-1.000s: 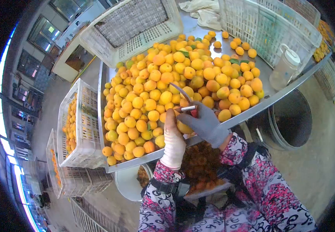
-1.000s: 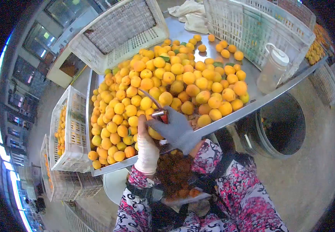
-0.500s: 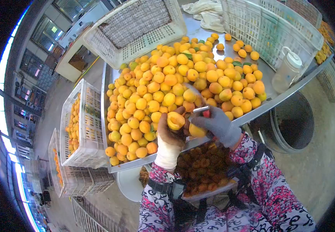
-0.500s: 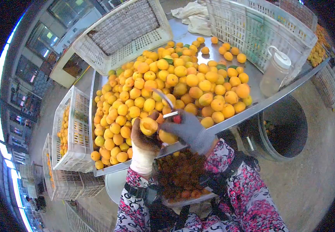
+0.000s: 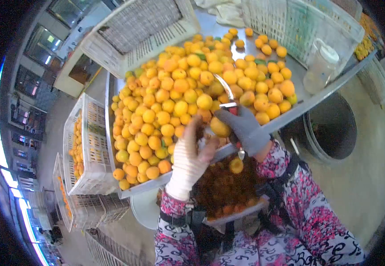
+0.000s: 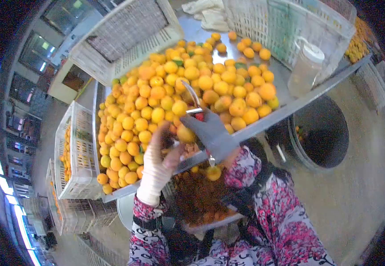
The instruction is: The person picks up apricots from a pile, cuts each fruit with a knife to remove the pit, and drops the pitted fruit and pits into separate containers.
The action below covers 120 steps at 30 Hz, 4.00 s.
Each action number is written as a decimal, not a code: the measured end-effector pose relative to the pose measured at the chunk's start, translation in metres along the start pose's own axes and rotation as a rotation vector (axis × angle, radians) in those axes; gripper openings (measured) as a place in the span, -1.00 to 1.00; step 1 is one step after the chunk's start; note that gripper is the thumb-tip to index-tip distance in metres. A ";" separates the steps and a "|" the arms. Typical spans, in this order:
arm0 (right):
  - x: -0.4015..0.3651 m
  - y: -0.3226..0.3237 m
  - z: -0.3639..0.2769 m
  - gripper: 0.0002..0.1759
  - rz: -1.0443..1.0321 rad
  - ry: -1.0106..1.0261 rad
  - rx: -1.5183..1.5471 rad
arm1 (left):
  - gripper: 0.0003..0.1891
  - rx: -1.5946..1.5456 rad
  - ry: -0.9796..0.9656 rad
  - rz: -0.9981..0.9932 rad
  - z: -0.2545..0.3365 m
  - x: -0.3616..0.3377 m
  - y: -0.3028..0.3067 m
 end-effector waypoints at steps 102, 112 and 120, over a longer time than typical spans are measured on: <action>0.015 -0.005 0.000 -0.51 0.130 0.331 -0.577 | -0.56 0.283 -0.157 -0.628 0.033 -0.026 -0.036; 0.006 -0.006 -0.009 -0.49 0.060 0.231 -0.416 | -0.76 0.456 -0.148 0.047 -0.018 -0.004 0.052; 0.005 0.004 -0.003 -0.49 0.150 0.259 -0.407 | -0.55 1.196 0.007 -0.214 -0.034 -0.022 0.061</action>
Point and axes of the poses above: each hand's wrist, its own x-axis towards the middle knuckle, its own y-axis out of the back of the hand, z = x × y, the point moved 4 cm from there along x, towards the middle knuckle, and after that the axes turned 2 degrees about -y, right-handed, at the moved point
